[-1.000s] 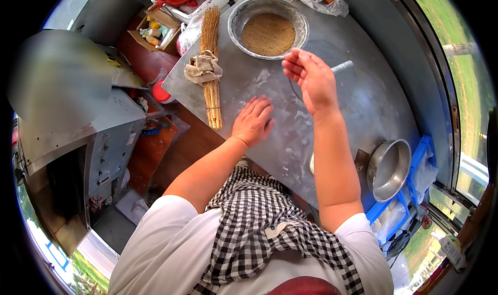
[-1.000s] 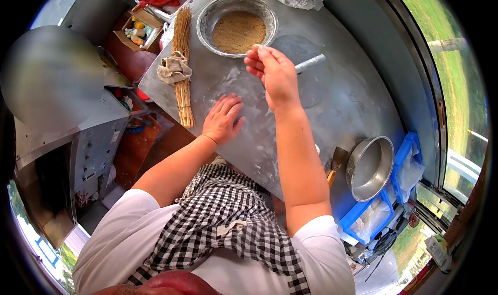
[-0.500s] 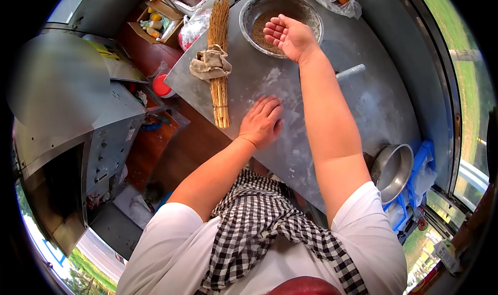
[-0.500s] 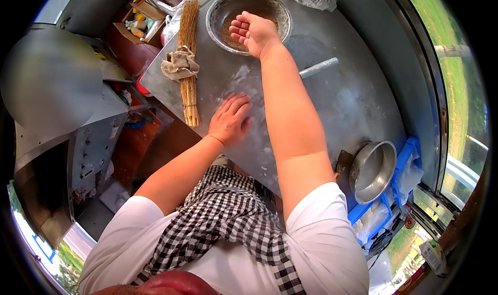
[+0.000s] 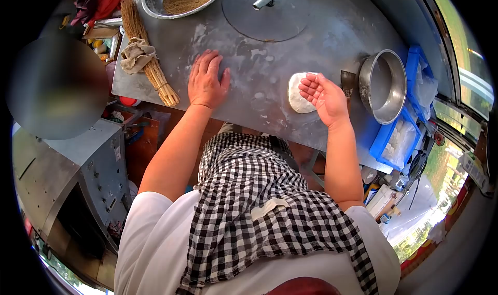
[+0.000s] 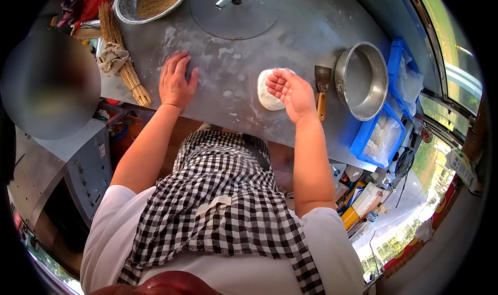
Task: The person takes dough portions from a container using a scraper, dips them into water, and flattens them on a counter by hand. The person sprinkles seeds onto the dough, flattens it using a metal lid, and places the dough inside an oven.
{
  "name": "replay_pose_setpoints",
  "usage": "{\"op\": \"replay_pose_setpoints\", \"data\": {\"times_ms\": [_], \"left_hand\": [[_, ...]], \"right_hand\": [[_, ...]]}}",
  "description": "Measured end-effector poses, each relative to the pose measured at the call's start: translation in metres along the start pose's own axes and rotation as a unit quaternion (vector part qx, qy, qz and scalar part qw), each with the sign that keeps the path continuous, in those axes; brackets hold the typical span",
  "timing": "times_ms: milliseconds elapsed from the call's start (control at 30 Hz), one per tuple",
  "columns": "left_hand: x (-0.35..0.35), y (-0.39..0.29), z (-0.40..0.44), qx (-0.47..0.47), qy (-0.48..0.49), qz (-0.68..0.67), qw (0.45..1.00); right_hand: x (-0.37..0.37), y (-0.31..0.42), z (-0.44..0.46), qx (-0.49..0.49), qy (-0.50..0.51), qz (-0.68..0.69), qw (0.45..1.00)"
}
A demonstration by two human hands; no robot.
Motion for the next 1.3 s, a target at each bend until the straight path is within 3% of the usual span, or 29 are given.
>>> {"op": "replay_pose_setpoints", "data": {"times_ms": [133,267,367,533,633,767,800,900,933,1033,1100,1200,1233,1300], "left_hand": [[0.003,-0.002,-0.001,0.013,-0.001,0.014,1.000],[0.005,-0.003,-0.002,0.016,-0.002,0.026,1.000],[0.006,-0.004,-0.002,0.024,-0.009,0.026,0.999],[0.007,-0.003,-0.003,0.027,-0.014,0.038,0.999],[0.010,-0.004,-0.006,0.031,-0.012,0.041,0.999],[0.005,-0.003,-0.003,0.025,-0.016,0.048,0.998],[0.006,-0.008,-0.003,0.024,-0.013,0.046,0.999],[0.008,-0.007,-0.002,0.031,-0.017,0.048,0.998],[0.008,-0.009,0.001,0.032,-0.023,0.014,0.999],[0.004,-0.071,0.013,0.100,-0.059,-0.022,0.993],[0.030,-0.126,0.027,0.087,0.011,-0.151,0.985],[0.089,-0.217,0.030,0.214,0.114,-0.128,0.962],[0.115,-0.236,0.025,0.243,0.176,-0.084,0.950],[0.150,-0.254,0.013,0.271,0.202,-0.016,0.941]], "right_hand": [[-0.012,-0.036,0.011,0.029,0.019,0.062,0.997],[-0.074,-0.017,0.011,-0.078,-0.114,0.067,0.988],[-0.095,-0.006,-0.008,-0.110,-0.143,0.072,0.981],[-0.039,-0.005,-0.020,-0.070,0.077,0.193,0.976],[-0.065,-0.039,0.022,-0.042,-0.027,0.124,0.991],[-0.027,-0.014,-0.019,-0.047,0.114,0.193,0.973],[-0.024,-0.010,-0.027,-0.047,0.117,0.185,0.975],[-0.067,-0.028,0.000,-0.047,-0.018,0.048,0.998],[-0.070,-0.029,-0.001,-0.020,0.017,0.143,0.989],[-0.071,-0.002,-0.038,-0.085,0.083,0.170,0.978],[-0.080,0.004,-0.048,-0.089,0.085,0.177,0.977],[-0.095,0.011,-0.056,-0.095,0.061,0.181,0.977],[-0.099,0.013,-0.059,-0.099,0.058,0.183,0.976],[-0.106,0.014,-0.063,-0.106,0.051,0.190,0.975]]}}
Point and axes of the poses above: each hand's wrist, its own z-axis towards the middle knuckle, its own x-axis out of the palm, y = z × x, the point moved 10 cm from there along z, towards the middle knuckle, and after that the axes turned 6 degrees about x, right-handed, at the moved point
